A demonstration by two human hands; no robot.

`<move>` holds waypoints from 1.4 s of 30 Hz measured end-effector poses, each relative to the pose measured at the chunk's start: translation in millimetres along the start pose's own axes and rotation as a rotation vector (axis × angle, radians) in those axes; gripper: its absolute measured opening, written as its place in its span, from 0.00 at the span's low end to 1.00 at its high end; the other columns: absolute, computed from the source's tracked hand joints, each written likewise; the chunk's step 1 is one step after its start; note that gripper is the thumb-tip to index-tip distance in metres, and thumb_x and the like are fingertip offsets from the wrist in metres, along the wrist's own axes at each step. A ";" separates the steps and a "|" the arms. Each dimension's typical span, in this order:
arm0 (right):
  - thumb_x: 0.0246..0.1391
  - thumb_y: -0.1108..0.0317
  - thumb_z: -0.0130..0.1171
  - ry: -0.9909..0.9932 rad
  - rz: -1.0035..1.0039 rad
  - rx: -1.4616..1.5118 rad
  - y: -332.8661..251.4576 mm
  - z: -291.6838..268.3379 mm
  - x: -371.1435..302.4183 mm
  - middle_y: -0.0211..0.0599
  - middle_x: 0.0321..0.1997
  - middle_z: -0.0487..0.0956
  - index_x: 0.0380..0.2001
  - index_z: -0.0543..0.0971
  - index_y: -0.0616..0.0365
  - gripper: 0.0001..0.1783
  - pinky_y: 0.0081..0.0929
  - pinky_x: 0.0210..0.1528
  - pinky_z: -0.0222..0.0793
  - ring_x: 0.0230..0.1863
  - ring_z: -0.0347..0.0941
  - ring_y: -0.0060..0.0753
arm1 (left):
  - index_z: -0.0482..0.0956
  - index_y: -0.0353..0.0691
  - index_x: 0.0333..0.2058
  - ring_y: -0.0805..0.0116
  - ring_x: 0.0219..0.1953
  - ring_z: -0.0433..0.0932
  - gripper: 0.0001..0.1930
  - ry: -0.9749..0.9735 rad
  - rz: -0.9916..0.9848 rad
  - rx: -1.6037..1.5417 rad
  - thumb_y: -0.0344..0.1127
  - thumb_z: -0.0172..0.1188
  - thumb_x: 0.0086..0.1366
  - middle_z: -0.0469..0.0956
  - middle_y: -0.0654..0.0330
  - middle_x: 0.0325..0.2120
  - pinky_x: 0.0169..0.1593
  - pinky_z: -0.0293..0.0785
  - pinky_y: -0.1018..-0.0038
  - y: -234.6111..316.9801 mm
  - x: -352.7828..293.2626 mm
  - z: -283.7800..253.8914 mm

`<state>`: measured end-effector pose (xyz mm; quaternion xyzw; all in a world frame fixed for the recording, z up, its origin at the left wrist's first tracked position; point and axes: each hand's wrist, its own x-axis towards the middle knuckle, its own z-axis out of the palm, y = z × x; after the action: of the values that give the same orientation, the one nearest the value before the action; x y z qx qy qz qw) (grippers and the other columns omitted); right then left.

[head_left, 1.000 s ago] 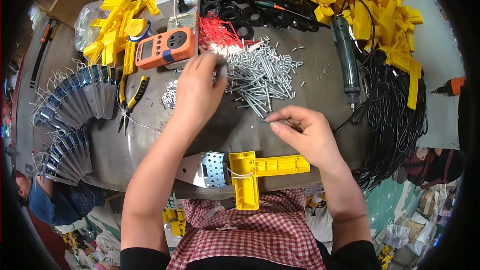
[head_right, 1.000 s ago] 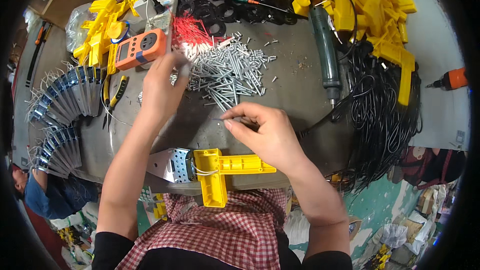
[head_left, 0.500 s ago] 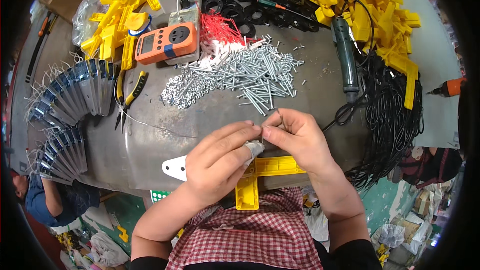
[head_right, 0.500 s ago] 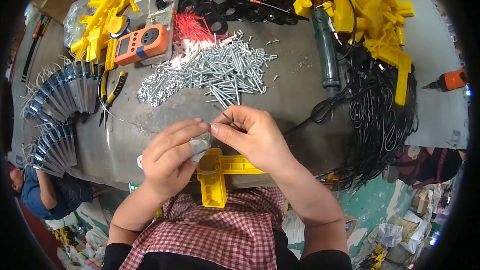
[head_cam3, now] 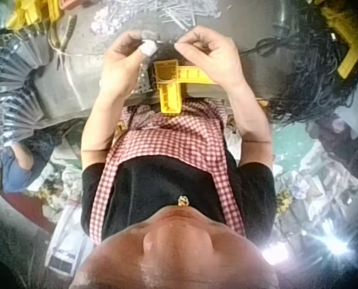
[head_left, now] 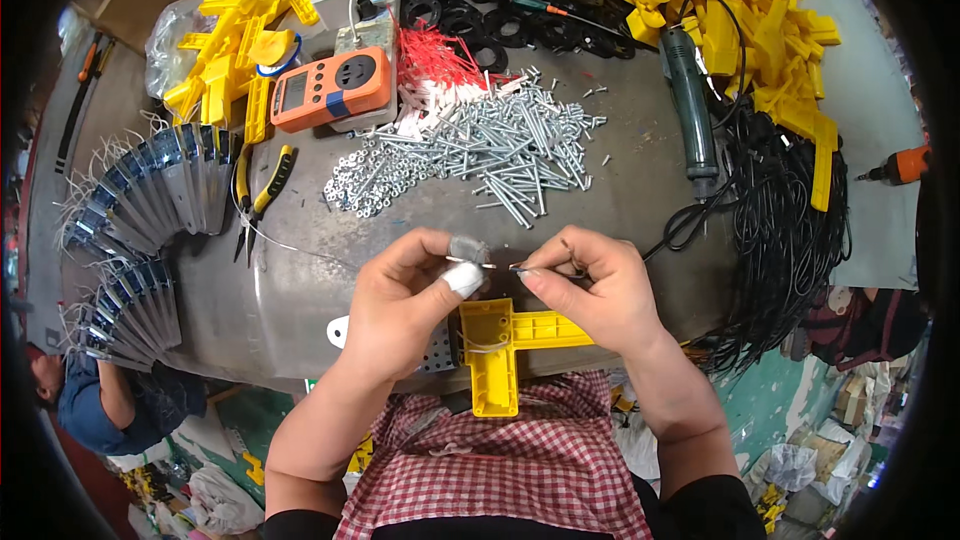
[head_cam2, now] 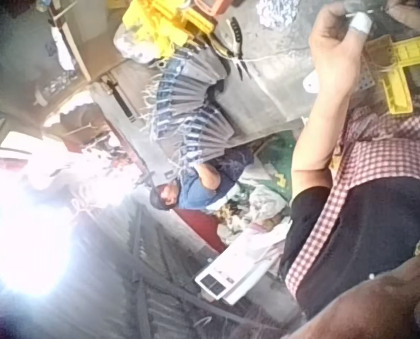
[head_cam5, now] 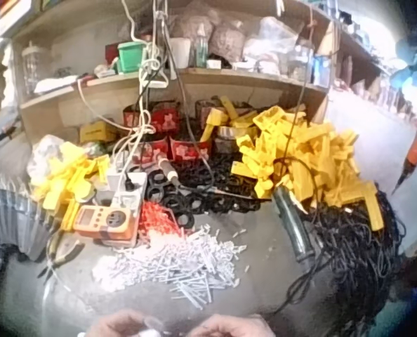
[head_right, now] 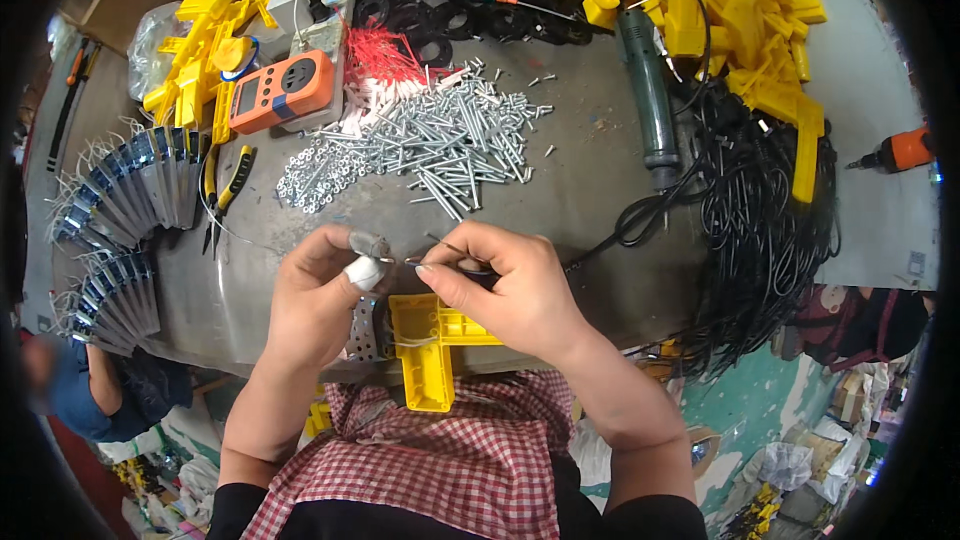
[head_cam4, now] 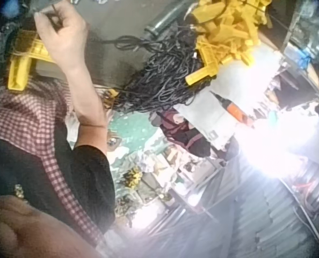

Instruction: Assembling electronic components using a soldering iron and electric screwdriver.

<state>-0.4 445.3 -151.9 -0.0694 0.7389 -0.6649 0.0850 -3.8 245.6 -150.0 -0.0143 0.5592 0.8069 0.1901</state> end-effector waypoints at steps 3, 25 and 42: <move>0.49 0.68 0.63 -0.020 0.018 -0.077 -7.3 2.6 -0.1 0.28 0.21 0.77 0.30 0.78 0.61 0.08 0.16 0.26 0.65 0.24 0.68 0.11 | 0.73 0.34 0.38 0.76 0.37 0.74 0.10 0.043 -0.007 -0.004 0.24 0.60 0.57 0.76 0.63 0.33 0.43 0.71 0.79 -3.4 2.0 1.5; 0.55 0.77 0.50 -0.346 0.176 0.154 10.5 -28.6 17.6 0.35 0.25 0.77 0.64 0.52 0.57 0.34 0.20 0.31 0.68 0.24 0.71 0.20 | 0.77 0.42 0.27 0.64 0.32 0.76 0.09 -0.071 0.594 1.052 0.25 0.64 0.45 0.78 0.63 0.26 0.50 0.62 0.66 10.4 35.5 10.0; 0.61 0.68 0.48 0.206 0.120 0.676 46.6 -33.7 27.2 0.30 0.23 0.72 0.41 0.71 0.62 0.10 0.12 0.22 0.53 0.20 0.58 0.14 | 0.76 0.36 0.30 0.54 0.37 0.75 0.06 0.039 0.707 1.313 0.27 0.58 0.51 0.76 0.55 0.31 0.41 0.71 0.64 0.0 177.6 29.7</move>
<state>-33.9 477.1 -195.7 0.0736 0.4848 -0.8689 0.0673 -162.8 324.1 -180.8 0.2687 0.9006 0.3194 -0.1213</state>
